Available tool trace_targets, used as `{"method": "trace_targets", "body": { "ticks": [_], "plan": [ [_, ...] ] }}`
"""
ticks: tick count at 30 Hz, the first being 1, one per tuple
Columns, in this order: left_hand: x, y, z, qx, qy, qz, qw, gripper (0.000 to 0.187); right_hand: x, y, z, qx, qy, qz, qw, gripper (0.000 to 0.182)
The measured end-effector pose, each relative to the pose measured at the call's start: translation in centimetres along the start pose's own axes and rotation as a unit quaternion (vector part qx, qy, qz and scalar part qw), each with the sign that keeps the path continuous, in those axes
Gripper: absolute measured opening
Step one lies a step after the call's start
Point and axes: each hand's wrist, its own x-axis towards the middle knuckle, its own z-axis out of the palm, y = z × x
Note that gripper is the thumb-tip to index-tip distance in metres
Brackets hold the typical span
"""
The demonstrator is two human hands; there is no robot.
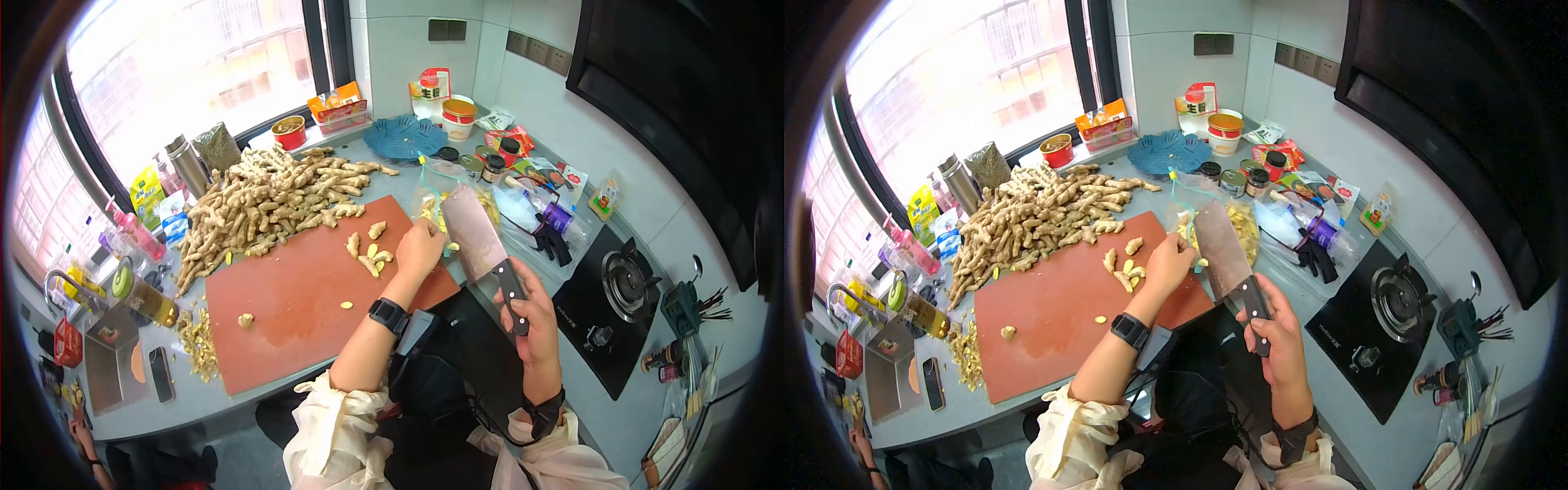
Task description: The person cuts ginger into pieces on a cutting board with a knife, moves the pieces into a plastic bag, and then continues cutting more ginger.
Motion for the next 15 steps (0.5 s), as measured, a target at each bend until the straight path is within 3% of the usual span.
{"method": "trace_targets", "body": {
  "ticks": [8,11,15],
  "plan": [
    [-1.4,-1.4,0.6,-0.154,0.019,0.004,0.988,0.015,1.4,1.7,0.8,0.010,0.006,-0.015,1.000,0.073],
    [-2.6,-0.4,0.3,-0.167,-0.020,0.018,0.986,0.017,2.1,3.0,1.4,0.012,0.006,-0.020,1.000,0.074],
    [-3.0,0.3,-0.1,-0.137,-0.003,0.044,0.990,0.018,1.8,2.9,1.8,-0.017,-0.008,-0.017,1.000,0.075]
  ]
}}
